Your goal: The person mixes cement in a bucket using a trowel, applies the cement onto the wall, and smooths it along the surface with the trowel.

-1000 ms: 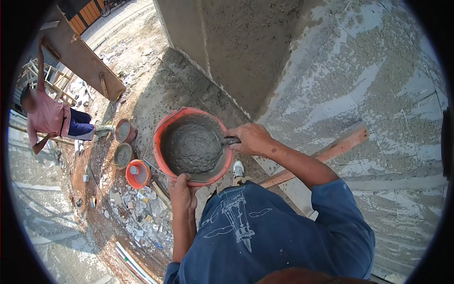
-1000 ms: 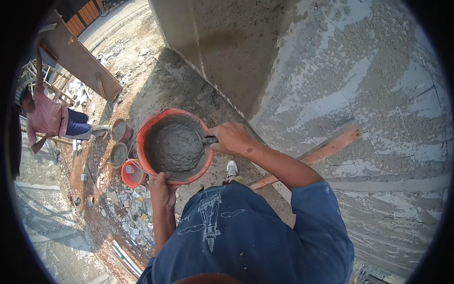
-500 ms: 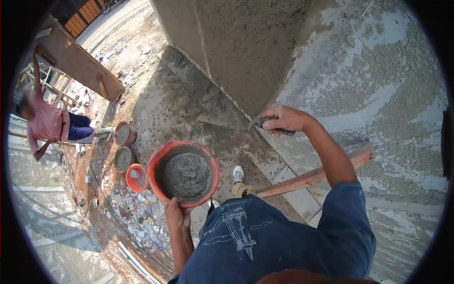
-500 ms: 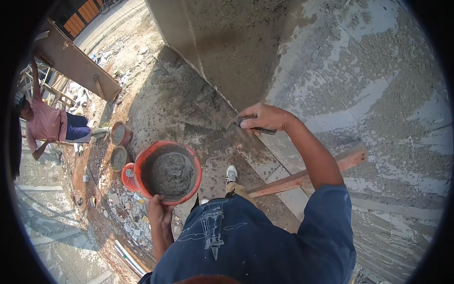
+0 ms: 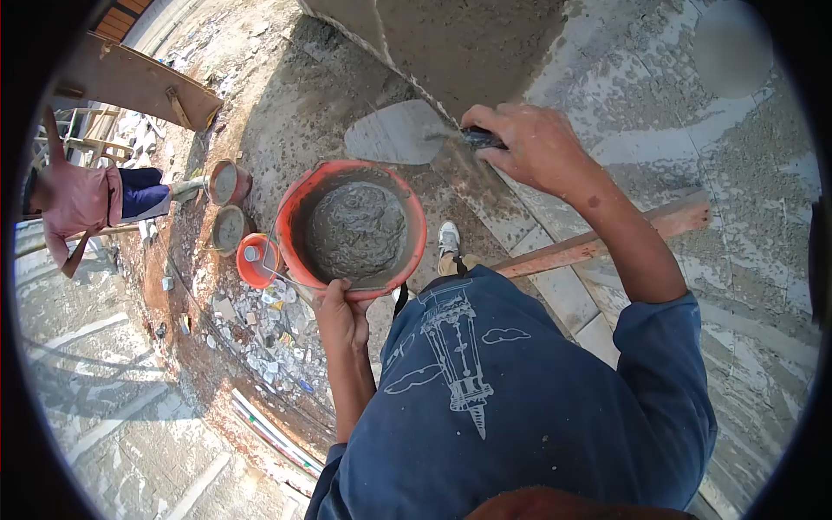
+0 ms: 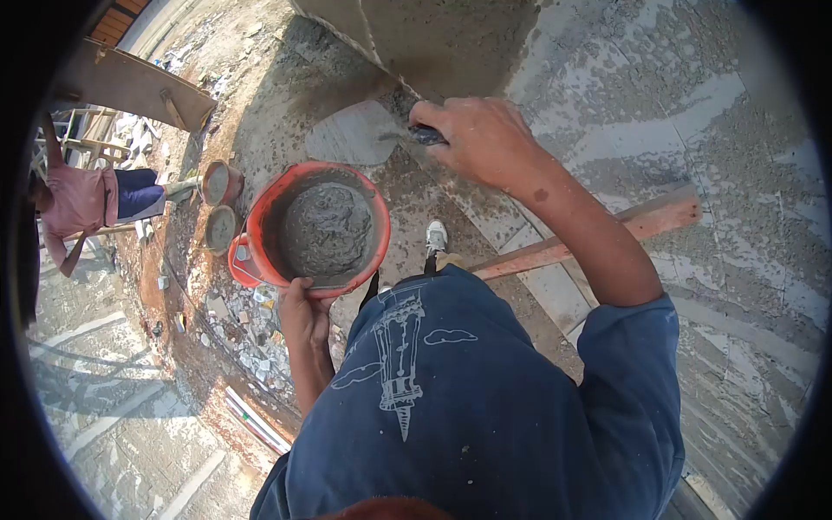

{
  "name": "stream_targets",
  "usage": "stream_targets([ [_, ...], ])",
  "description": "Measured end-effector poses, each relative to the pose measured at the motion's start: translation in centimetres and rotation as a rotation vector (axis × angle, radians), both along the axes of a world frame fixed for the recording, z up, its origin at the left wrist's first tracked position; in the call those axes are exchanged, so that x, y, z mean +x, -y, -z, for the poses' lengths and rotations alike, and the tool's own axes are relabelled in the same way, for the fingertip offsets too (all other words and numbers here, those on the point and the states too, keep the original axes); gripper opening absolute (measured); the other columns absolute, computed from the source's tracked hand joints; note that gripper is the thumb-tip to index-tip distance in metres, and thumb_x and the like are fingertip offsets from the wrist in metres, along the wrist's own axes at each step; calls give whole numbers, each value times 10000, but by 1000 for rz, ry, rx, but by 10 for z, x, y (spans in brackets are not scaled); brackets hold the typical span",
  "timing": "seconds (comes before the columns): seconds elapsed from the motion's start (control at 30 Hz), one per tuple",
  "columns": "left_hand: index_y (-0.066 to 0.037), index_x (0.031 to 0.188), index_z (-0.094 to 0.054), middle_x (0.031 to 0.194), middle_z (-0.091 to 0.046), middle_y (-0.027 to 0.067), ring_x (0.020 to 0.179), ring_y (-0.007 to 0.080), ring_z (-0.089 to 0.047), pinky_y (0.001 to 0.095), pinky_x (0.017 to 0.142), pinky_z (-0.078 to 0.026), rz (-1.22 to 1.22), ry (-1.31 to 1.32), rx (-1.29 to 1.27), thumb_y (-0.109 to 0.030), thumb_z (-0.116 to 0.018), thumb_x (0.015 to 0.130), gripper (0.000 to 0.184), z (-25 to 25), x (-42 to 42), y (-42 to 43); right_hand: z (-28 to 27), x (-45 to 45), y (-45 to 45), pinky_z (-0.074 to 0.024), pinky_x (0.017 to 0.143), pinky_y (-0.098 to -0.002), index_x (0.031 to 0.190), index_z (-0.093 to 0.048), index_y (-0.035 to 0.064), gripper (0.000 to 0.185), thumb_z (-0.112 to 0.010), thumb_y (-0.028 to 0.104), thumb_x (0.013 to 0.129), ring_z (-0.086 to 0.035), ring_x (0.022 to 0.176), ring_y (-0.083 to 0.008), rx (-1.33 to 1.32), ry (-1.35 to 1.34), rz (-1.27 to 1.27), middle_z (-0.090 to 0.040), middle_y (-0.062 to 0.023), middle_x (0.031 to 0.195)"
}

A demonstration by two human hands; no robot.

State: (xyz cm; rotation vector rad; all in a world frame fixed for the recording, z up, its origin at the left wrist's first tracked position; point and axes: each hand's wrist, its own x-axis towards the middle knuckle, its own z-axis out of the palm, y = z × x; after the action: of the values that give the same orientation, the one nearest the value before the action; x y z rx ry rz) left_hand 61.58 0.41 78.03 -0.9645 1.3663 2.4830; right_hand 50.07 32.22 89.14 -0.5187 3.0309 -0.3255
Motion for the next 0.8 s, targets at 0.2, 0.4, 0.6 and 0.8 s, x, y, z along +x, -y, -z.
stream_targets([
  [0.2, 71, 1163, -433, 1101, -581, 198, 915, 358, -686, 533, 798, -635, 19, -133, -12, 26, -491, 822, 349, -20, 5, 16, 47, 43, 116, -481, 830, -424, 1166, -643, 157, 324, -638, 136, 842, -655, 955, -278, 75, -75, -292, -655, -82, 946],
  [0.4, 85, 1168, -429, 1037, -614, 188, 830, 305, -707, 443, 698, -667, -3, -317, -127, 58, -469, 807, 365, -37, 26, 46, 10, 37, 132, -498, 813, -435, 1191, -650, 136, 339, -669, 181, 856, -656, 983, -272, 187, -186, -236, -676, -86, 980],
  [0.6, 35, 1307, -335, 1119, -569, 175, 847, 271, -693, 390, 669, -654, -73, -376, -170, 57, -464, 811, 513, -39, 39, 78, 53, 60, 189, -493, 933, -464, 1219, -668, 119, 452, -722, 282, 801, -642, 1062, -374, -103, 276, -336, -671, -144, 1201],
  [0.8, 70, 1264, -388, 1099, -598, 189, 882, 287, -698, 394, 669, -660, -180, -314, -127, 55, -457, 815, 454, -46, 67, 109, 39, 55, 206, -504, 913, -450, 1201, -687, 152, 414, -722, 277, 808, -657, 1049, -344, -224, 267, -317, -704, -145, 1119],
])
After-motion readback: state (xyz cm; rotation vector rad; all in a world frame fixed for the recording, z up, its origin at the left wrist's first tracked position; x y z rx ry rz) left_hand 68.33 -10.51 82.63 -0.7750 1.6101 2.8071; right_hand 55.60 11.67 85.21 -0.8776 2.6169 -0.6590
